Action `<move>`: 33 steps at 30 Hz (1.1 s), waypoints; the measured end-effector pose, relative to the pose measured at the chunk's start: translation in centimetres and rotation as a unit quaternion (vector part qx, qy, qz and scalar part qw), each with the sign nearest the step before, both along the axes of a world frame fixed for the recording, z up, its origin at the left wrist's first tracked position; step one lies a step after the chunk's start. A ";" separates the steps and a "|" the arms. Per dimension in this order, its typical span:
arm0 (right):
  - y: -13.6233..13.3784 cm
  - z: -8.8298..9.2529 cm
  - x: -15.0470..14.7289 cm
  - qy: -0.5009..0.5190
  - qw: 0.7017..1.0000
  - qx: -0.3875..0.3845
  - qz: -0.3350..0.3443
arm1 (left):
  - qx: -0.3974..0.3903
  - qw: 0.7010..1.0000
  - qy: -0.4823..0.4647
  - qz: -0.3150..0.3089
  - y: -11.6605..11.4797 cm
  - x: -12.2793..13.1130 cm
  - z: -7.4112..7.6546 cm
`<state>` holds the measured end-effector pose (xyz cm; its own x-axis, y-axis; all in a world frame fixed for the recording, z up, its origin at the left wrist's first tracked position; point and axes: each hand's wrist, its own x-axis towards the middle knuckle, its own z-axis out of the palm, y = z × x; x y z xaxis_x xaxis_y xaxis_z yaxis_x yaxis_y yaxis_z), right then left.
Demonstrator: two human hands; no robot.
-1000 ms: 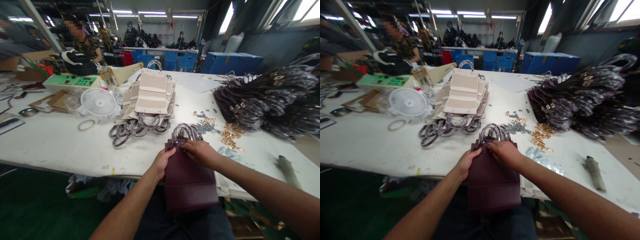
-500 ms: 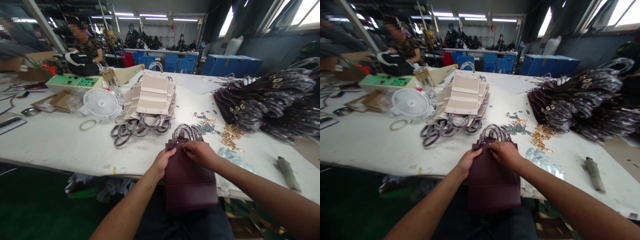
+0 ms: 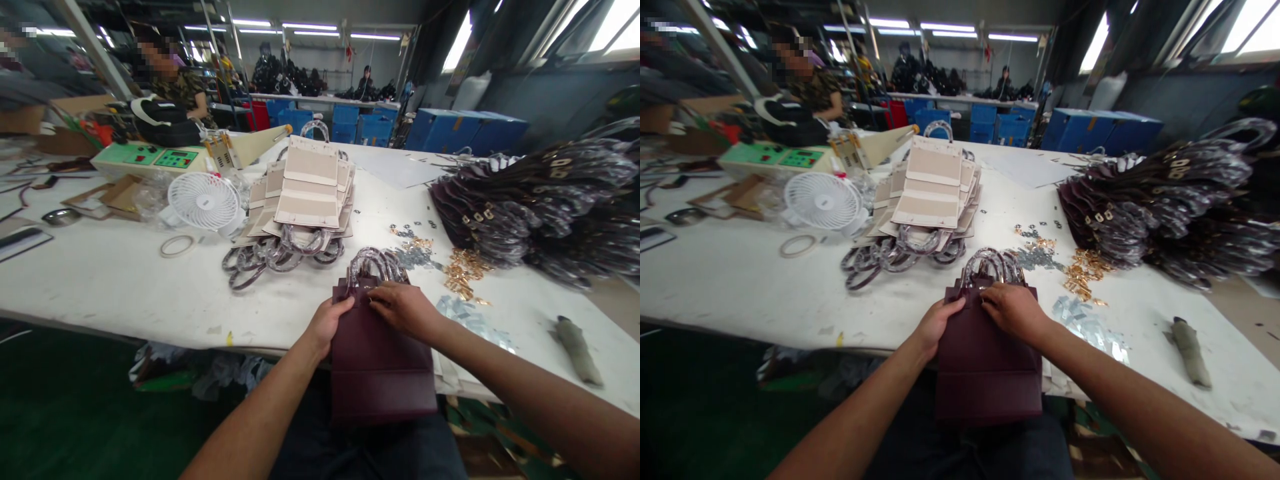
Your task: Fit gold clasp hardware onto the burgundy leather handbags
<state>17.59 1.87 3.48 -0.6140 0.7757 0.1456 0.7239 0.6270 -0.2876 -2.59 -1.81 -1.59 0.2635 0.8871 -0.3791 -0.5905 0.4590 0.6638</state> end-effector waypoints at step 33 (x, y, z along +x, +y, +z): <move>0.3 1.6 -2.8 -0.205 0.975 0.058 0.069 | -0.030 0.999 -0.022 0.011 0.4 -0.2 -0.2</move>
<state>14.81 2.19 5.13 -0.7362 0.6748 -0.0517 0.6697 0.7374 0.0873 -2.75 -1.44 -1.79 0.2622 0.8688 -0.4201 -0.6280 0.4841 0.6093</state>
